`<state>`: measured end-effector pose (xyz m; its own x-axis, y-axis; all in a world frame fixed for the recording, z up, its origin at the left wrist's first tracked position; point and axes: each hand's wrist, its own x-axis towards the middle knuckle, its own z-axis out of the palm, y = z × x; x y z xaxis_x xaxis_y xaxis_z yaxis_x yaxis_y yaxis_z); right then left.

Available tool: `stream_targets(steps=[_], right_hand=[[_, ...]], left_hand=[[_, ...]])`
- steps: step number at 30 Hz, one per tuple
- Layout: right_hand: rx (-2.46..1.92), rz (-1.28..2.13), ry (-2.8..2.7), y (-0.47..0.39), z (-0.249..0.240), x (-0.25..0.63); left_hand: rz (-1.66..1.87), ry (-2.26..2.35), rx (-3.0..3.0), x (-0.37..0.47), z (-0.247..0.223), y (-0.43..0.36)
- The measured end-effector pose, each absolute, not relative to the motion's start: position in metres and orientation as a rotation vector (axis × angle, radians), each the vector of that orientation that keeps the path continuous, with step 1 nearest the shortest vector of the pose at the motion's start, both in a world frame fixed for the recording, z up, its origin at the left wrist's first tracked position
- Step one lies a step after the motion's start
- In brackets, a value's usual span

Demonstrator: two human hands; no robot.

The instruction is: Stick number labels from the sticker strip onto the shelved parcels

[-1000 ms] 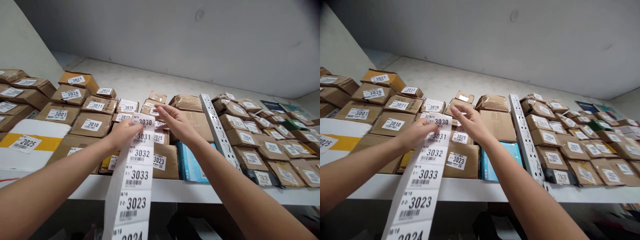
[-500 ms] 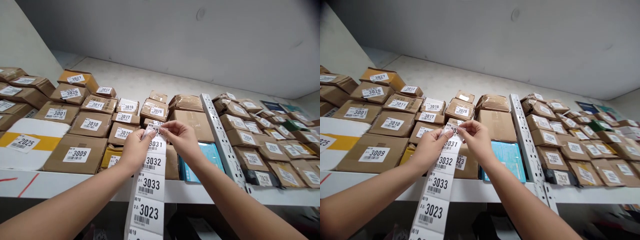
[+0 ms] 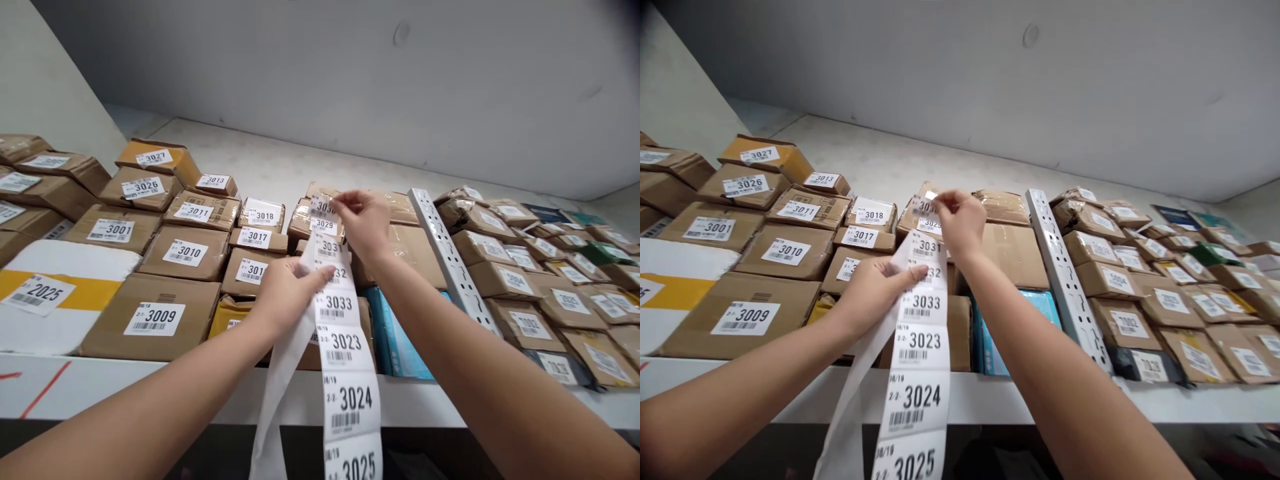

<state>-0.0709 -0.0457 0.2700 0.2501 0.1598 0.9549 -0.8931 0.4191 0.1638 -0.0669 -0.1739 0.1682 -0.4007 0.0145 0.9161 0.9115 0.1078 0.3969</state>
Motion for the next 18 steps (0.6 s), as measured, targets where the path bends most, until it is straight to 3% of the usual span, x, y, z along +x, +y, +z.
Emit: stream_targets(steps=[3, 7, 18], right_hand=[[0.749, 0.822, -1.151, -0.046, 0.319, -0.078], [0.556, 0.527, -1.3, -0.049, 0.357, -0.087], [0.386, 0.191, -1.3, -0.06, 0.344, -0.085]], left_hand=[[-1.359, -1.611, -0.963, -0.07, 0.158, -0.175], [-1.419, -1.588, -1.02, -0.074, 0.148, -0.181], [-1.419, -1.528, -1.036, -0.079, 0.142, -0.192]])
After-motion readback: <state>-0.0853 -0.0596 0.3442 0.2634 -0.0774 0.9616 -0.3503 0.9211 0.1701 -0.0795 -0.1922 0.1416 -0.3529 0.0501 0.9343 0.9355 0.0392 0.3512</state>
